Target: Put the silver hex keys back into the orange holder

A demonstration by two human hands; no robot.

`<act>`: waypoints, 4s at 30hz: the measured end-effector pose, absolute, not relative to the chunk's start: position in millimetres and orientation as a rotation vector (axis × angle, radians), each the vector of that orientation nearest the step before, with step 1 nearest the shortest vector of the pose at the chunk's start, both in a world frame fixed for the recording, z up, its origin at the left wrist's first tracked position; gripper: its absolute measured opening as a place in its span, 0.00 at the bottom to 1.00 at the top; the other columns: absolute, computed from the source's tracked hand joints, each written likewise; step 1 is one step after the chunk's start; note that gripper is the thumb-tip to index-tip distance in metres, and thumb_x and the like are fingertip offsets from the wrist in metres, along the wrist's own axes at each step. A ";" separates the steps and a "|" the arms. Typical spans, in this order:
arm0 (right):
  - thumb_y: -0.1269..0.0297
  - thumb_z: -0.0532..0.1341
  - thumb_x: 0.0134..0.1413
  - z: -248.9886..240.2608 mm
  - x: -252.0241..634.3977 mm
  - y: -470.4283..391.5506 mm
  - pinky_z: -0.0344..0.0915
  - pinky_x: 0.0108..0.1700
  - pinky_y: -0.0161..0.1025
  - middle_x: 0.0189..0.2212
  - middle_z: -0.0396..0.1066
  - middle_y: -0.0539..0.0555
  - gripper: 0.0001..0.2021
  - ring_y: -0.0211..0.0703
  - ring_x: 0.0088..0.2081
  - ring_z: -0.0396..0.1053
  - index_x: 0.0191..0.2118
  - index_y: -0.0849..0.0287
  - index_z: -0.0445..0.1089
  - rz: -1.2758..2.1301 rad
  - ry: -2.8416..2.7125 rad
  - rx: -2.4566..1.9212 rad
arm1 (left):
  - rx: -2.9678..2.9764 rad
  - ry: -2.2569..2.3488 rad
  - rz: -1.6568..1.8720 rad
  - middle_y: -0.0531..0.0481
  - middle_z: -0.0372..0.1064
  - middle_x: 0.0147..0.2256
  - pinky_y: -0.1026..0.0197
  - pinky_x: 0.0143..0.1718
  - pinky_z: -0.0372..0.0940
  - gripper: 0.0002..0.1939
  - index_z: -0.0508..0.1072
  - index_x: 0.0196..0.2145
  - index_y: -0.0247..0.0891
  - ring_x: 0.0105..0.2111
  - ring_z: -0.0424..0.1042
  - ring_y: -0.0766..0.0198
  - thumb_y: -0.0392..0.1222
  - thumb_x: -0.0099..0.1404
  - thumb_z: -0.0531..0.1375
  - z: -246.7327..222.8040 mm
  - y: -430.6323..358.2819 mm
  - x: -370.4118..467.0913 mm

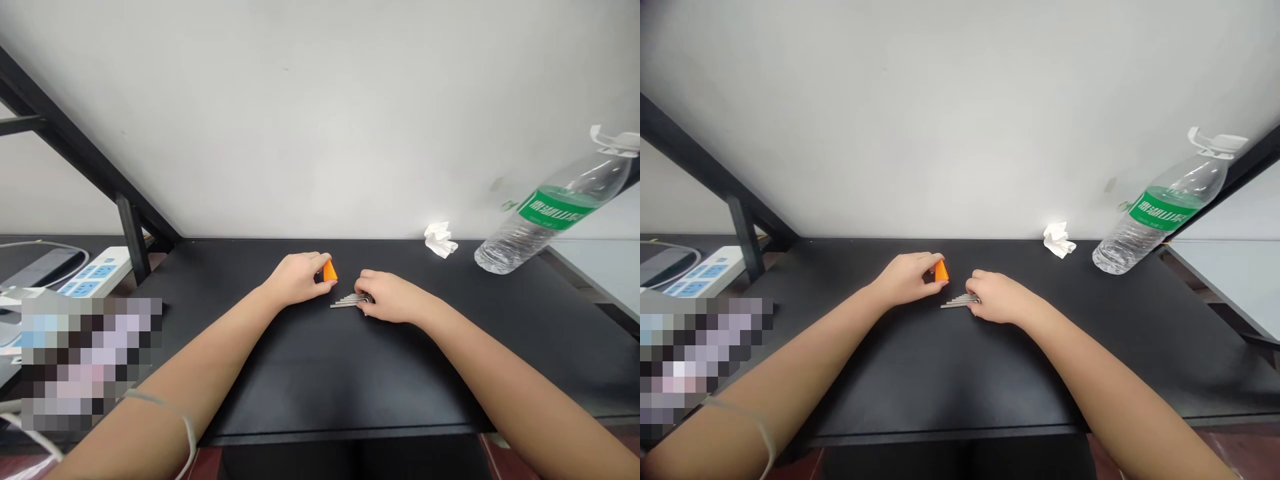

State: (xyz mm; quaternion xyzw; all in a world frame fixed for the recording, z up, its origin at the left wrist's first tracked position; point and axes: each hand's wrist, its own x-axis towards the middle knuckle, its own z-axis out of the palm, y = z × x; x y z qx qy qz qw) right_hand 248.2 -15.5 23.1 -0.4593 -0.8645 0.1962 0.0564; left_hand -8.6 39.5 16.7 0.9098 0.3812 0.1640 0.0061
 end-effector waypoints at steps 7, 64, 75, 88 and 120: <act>0.67 0.61 0.62 23.8 252.6 -15.2 0.58 0.33 0.38 0.37 0.69 0.54 0.02 0.40 0.32 0.66 0.38 0.58 0.71 0.400 -2.635 -1.344 | 2.799 1.221 0.525 0.52 0.73 0.34 0.61 0.31 0.61 0.16 0.72 0.47 0.42 0.31 0.72 0.61 0.52 0.65 0.62 24.3 36.8 -11.1; 0.72 0.58 0.65 21.6 249.6 -15.7 0.62 0.38 0.39 0.35 0.67 0.53 0.09 0.40 0.32 0.65 0.32 0.59 0.72 0.187 -2.770 -1.310 | 2.767 1.060 0.706 0.49 0.75 0.39 0.54 0.47 0.70 0.27 0.63 0.63 0.41 0.37 0.76 0.60 0.38 0.67 0.59 -3.6 28.0 -14.4; 0.73 0.59 0.63 20.1 241.8 -18.1 0.60 0.38 0.42 0.34 0.69 0.54 0.07 0.42 0.30 0.66 0.33 0.60 0.71 -0.004 -2.835 -1.416 | 2.704 1.055 0.632 0.51 0.76 0.37 0.56 0.44 0.69 0.25 0.65 0.61 0.42 0.37 0.76 0.60 0.42 0.67 0.61 -1.0 28.6 -15.0; 0.73 0.59 0.60 31.6 248.7 -18.0 0.53 0.30 0.35 0.30 0.69 0.48 0.06 0.36 0.28 0.64 0.32 0.56 0.65 0.201 -2.540 -1.373 | 2.722 1.085 0.628 0.54 0.71 0.30 0.58 0.40 0.66 0.21 0.66 0.58 0.41 0.32 0.73 0.61 0.42 0.68 0.60 1.6 30.0 -15.9; 0.73 0.56 0.65 33.3 255.7 -16.0 0.58 0.34 0.35 0.30 0.66 0.50 0.10 0.37 0.30 0.62 0.31 0.58 0.68 0.326 -2.484 -1.171 | 2.680 0.968 0.743 0.52 0.76 0.34 0.56 0.45 0.68 0.23 0.69 0.58 0.42 0.35 0.76 0.61 0.44 0.66 0.63 -1.0 28.1 -16.9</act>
